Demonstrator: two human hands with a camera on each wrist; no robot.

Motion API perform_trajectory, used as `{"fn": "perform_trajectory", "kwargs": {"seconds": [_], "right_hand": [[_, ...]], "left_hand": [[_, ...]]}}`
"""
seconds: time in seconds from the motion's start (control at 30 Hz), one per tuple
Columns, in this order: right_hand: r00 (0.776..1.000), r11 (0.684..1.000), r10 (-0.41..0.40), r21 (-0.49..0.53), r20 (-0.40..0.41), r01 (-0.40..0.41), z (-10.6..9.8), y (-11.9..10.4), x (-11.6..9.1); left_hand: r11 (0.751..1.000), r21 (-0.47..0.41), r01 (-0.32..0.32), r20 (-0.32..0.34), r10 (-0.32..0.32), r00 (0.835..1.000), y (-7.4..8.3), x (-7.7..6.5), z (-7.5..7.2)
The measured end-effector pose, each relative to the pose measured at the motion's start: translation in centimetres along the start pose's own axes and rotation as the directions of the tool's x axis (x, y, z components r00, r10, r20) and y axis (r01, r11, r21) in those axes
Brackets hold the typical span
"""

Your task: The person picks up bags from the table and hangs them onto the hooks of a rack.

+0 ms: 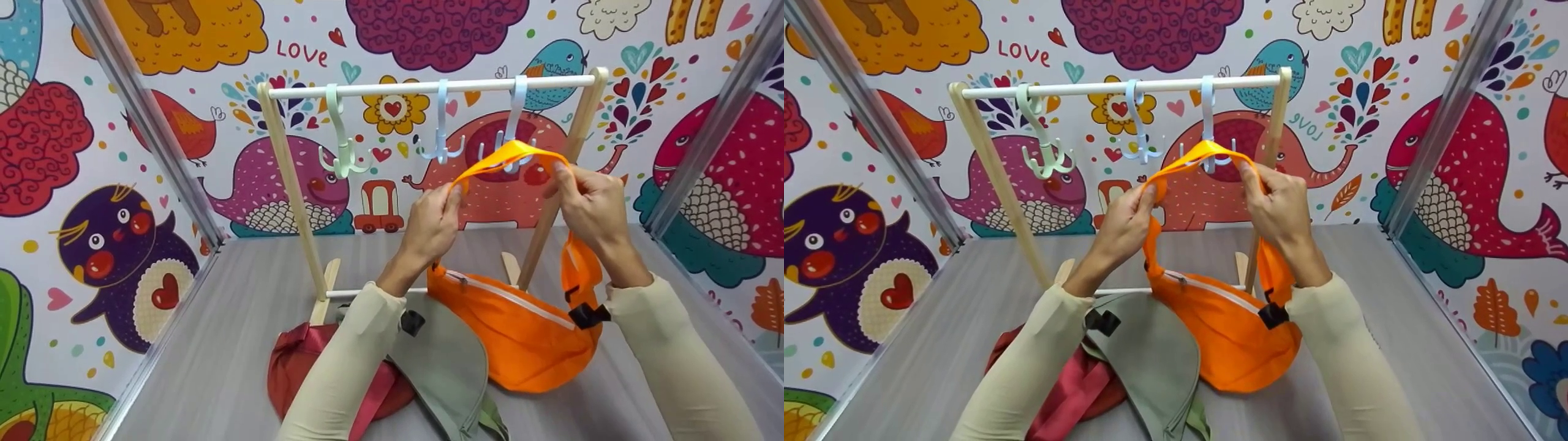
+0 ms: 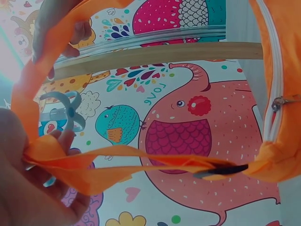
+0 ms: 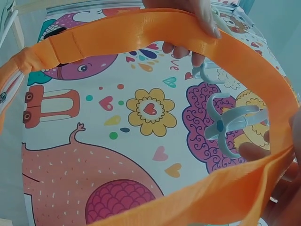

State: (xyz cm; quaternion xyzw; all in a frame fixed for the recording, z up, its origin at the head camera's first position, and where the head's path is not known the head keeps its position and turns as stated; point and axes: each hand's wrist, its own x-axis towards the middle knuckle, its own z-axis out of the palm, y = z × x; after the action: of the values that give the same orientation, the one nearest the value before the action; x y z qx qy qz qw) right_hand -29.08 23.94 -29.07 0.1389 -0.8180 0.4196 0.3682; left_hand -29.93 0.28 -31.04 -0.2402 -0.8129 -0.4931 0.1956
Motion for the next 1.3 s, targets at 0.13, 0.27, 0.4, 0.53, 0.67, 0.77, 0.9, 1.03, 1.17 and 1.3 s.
{"fn": "perform_trajectory", "kwargs": {"seconds": [0.13,0.27,0.4,0.53,0.67,0.77,0.9,1.03,1.17,1.3], "right_hand": [[0.999,0.999,0.041,0.010,0.027,-0.041,-0.10,-0.01,0.11],[0.997,0.998,0.066,0.013,0.046,-0.066,-0.20,0.09,0.23],[0.996,0.997,0.070,0.022,0.057,-0.071,-0.21,0.20,0.32],[0.996,0.998,0.055,0.031,0.064,-0.057,-0.27,0.27,0.37],[0.996,0.999,0.048,0.021,0.072,-0.049,-0.41,0.25,0.34],[0.995,0.998,0.054,0.019,0.081,-0.056,-0.46,0.26,0.33],[0.993,0.998,0.066,0.017,0.098,-0.068,-0.55,0.36,0.32],[0.989,0.996,0.087,0.014,0.115,-0.089,-0.65,0.44,0.28],[0.987,0.995,0.096,0.012,0.132,-0.098,-0.68,0.54,0.34],[0.986,0.995,0.092,0.016,0.138,-0.095,-0.64,0.74,0.36]], "left_hand": [[1.000,-0.003,0.010,0.004,-0.010,1.000,-0.01,0.16,0.12],[1.000,-0.024,0.007,0.009,-0.007,1.000,0.02,0.28,0.21],[0.999,-0.047,0.004,0.009,-0.004,1.000,0.05,0.37,0.31],[1.000,-0.028,0.009,0.001,-0.009,1.000,0.08,0.49,0.35],[0.999,-0.033,0.019,0.006,-0.018,1.000,0.15,0.57,0.36],[0.998,-0.050,0.031,0.013,-0.031,0.999,0.21,0.59,0.38],[0.995,-0.077,0.062,0.026,-0.060,0.998,0.31,0.52,0.47],[0.992,-0.099,0.081,0.041,-0.077,0.996,0.37,0.46,0.57],[0.988,-0.121,0.097,0.056,-0.091,0.994,0.33,0.38,0.64],[0.988,-0.118,0.103,0.057,-0.097,0.994,0.25,0.35,0.75]]}}
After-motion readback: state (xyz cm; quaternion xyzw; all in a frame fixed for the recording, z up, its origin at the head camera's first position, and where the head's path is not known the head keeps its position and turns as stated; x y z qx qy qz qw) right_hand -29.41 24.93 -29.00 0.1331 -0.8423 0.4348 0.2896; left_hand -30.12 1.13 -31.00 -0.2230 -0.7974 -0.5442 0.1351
